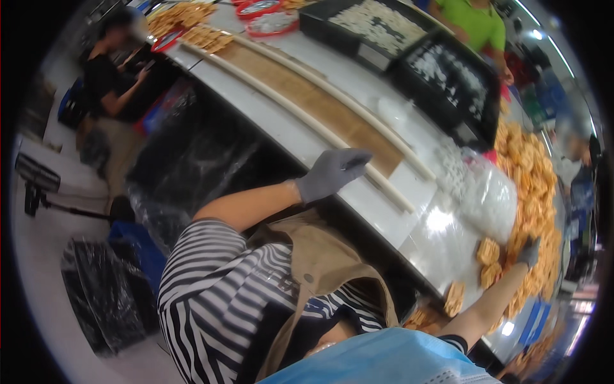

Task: Manually assembling and organizing small plastic toy car components on a production line.

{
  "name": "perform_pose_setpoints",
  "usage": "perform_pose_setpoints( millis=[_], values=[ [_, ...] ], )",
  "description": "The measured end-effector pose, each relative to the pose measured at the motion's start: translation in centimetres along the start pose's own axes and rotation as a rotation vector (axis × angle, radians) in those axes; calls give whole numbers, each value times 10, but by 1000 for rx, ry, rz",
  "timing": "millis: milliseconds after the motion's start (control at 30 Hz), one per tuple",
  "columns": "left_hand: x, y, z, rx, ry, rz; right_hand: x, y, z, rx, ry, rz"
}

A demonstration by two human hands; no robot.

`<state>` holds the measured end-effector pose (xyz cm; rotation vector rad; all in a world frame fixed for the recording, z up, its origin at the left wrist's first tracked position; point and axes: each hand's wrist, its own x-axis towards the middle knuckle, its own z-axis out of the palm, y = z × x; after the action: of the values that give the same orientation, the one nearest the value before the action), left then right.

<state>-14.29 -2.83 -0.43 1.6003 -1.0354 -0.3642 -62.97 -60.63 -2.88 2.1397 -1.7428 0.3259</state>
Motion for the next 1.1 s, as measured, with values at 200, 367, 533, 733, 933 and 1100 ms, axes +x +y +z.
perform_pose_setpoints(
  millis=[200,367,533,733,933,1100],
  values=[
    [33,-45,-62,91,245,104,19,75,26,1030,105,277],
    [108,-83,-183,634,595,318,-18,68,-1,1062,293,443],
    [156,-152,-352,1019,917,-97,-87,-33,-101,1233,511,647],
    [187,-206,-467,1170,850,-516,-126,-8,-121,1070,408,636],
    [223,-243,-525,1216,701,-723,-173,-53,-171,548,472,768],
    [242,-288,-565,1230,666,-642,-184,-56,-172,997,550,747]
  ],
)
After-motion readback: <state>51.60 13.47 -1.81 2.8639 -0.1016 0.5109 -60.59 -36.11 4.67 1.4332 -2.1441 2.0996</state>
